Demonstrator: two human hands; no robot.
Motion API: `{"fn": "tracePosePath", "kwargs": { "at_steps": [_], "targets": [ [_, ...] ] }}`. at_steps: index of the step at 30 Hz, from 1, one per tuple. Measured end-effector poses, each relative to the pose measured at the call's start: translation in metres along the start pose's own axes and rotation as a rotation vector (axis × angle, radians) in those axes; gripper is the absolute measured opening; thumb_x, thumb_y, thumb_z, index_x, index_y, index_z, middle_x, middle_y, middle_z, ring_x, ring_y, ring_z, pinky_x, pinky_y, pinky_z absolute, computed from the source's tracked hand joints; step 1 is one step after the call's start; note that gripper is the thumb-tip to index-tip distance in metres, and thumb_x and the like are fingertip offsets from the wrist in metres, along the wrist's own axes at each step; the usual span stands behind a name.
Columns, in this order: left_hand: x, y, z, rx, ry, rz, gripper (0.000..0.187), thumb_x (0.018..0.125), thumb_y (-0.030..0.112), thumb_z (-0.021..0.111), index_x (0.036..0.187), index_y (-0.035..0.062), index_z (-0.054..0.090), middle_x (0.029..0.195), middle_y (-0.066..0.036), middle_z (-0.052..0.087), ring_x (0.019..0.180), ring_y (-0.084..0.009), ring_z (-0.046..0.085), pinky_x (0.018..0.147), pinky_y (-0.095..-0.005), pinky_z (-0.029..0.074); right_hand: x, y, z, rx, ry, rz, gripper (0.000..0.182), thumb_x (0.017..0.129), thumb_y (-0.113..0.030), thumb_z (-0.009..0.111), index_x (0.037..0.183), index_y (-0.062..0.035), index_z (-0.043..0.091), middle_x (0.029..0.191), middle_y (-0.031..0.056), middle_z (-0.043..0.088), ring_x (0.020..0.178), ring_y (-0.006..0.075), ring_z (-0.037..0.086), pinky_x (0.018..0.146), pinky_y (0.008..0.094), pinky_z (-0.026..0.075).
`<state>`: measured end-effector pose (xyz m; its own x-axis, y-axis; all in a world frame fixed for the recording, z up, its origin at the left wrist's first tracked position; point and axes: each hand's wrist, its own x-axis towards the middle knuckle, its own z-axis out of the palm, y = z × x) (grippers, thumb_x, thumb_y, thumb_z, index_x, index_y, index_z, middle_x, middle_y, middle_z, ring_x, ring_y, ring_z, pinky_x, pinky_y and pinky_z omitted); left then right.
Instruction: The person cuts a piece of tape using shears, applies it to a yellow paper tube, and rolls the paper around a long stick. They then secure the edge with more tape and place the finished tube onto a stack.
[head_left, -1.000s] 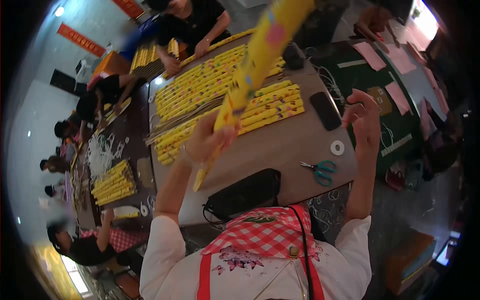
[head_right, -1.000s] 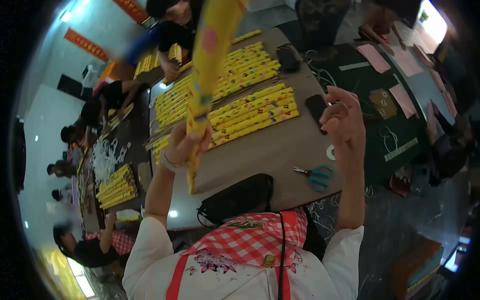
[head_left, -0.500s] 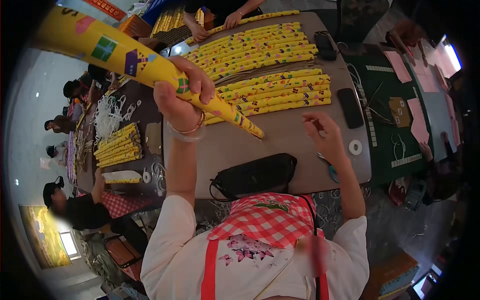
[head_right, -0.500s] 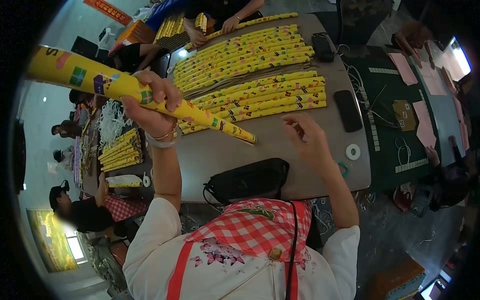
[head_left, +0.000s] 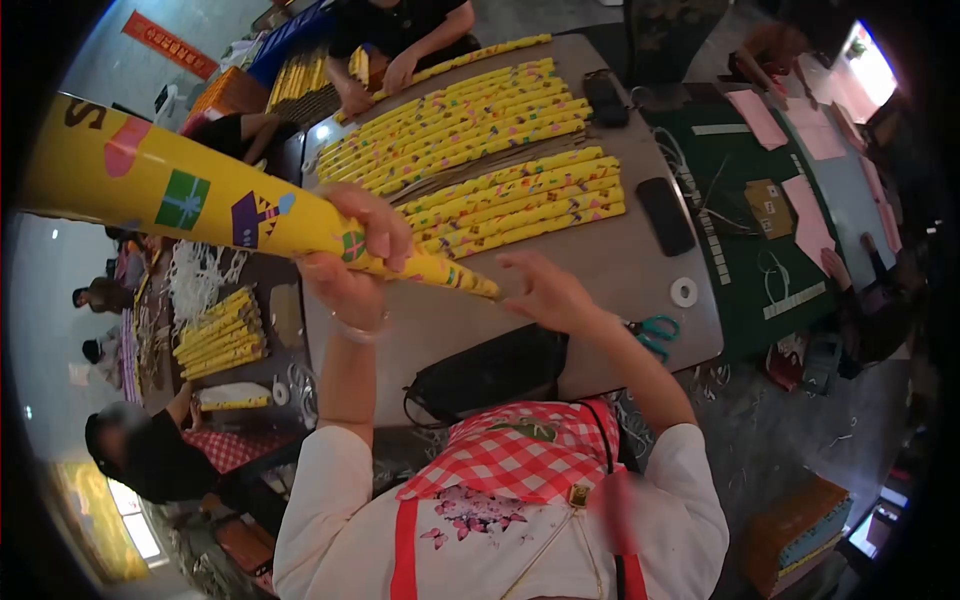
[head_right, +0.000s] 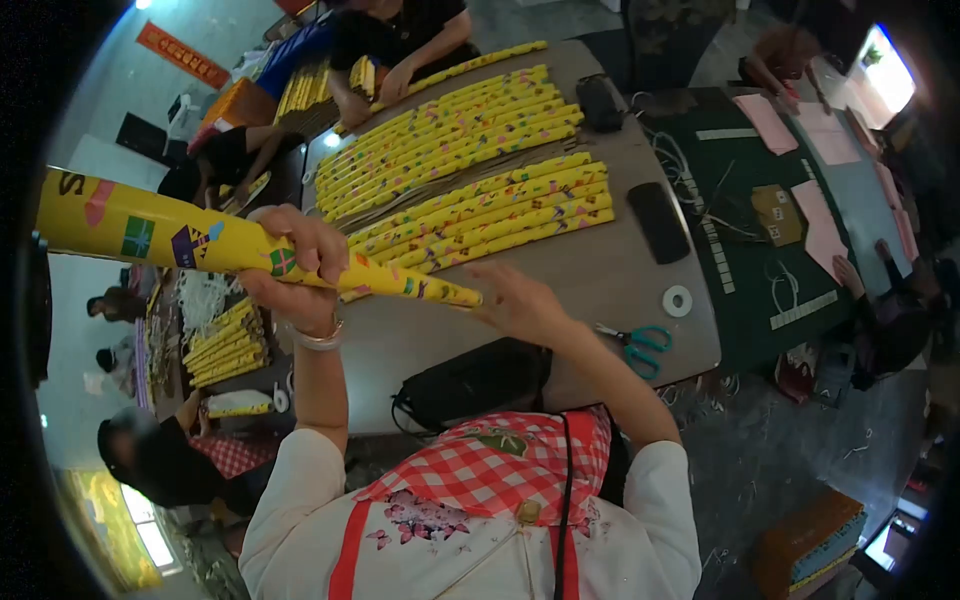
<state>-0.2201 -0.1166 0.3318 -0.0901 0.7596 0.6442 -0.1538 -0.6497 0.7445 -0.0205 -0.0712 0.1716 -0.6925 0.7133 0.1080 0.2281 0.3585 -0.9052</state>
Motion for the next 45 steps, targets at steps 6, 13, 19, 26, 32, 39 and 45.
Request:
{"fn": "tracePosePath", "kwargs": {
  "at_steps": [6,13,19,26,32,39,45],
  "targets": [
    [0.021,-0.015,-0.009,-0.074,-0.003,0.014,0.059,0.082,0.058,0.054,0.108,0.0054,0.048,0.070,0.002,0.045,0.050,-0.0069,0.044,0.046,-0.0225,0.039,0.041,0.012,0.033,-0.086,-0.225,-0.067,0.062,0.083,-0.023,0.064,0.136,-0.0162,0.033,0.117,0.0133,0.053,0.094,0.0301,0.059,0.079,0.0394,0.047],
    [0.021,-0.007,0.003,0.119,0.100,0.021,0.024,0.085,0.019,0.062,0.094,0.0052,0.046,0.061,0.000,0.043,0.045,-0.0069,0.041,0.044,-0.0214,0.037,0.048,-0.001,0.027,-0.055,-0.307,-0.087,0.050,0.079,-0.021,0.067,0.123,-0.0104,0.044,0.087,0.0117,0.055,0.078,0.0299,0.057,0.069,0.0390,0.045],
    [0.018,-0.010,0.004,0.133,0.094,0.044,0.021,0.088,0.020,0.059,0.093,0.0052,0.045,0.061,0.001,0.044,0.043,-0.0058,0.040,0.042,-0.0196,0.036,0.034,0.002,0.028,-0.035,-0.276,-0.192,0.051,0.077,-0.022,0.069,0.120,-0.0081,0.045,0.091,0.0126,0.055,0.084,0.0300,0.056,0.072,0.0390,0.045],
    [0.015,-0.011,-0.003,0.129,0.121,0.011,0.024,0.087,0.018,0.057,0.100,0.0045,0.042,0.061,0.000,0.044,0.044,-0.0073,0.041,0.044,-0.0215,0.037,0.038,0.011,0.048,-0.072,-0.136,-0.142,0.052,0.075,-0.023,0.070,0.120,-0.0081,0.048,0.085,0.0126,0.060,0.081,0.0312,0.059,0.069,0.0389,0.047],
    [0.015,-0.006,-0.005,0.176,0.157,-0.016,0.022,0.087,0.021,0.056,0.096,0.0057,0.044,0.061,0.001,0.042,0.045,-0.0061,0.040,0.045,-0.0208,0.036,0.040,0.026,0.059,-0.001,-0.028,-0.209,0.045,0.076,-0.026,0.069,0.116,-0.0126,0.054,0.081,0.0101,0.060,0.074,0.0296,0.059,0.065,0.0382,0.046],
    [0.018,0.024,-0.049,0.059,0.358,0.066,0.016,0.093,0.027,0.050,0.087,0.0139,0.042,0.071,0.005,0.037,0.051,-0.0083,0.036,0.053,-0.0259,0.034,0.054,-0.005,0.002,0.004,-0.121,0.014,0.041,0.077,-0.032,0.070,0.109,-0.0092,0.059,0.090,0.0087,0.064,0.080,0.0236,0.062,0.068,0.0354,0.047],
    [-0.066,-0.029,-0.107,-0.120,0.833,-0.110,0.021,0.092,0.031,0.053,0.084,0.0132,0.047,0.073,0.003,0.045,0.066,-0.0139,0.048,0.074,-0.0355,0.048,0.055,0.013,-0.041,-0.006,-0.347,0.012,0.042,0.076,-0.034,0.071,0.106,-0.0070,0.060,0.087,0.0064,0.063,0.075,0.0186,0.061,0.063,0.0319,0.047]
  ]
}}
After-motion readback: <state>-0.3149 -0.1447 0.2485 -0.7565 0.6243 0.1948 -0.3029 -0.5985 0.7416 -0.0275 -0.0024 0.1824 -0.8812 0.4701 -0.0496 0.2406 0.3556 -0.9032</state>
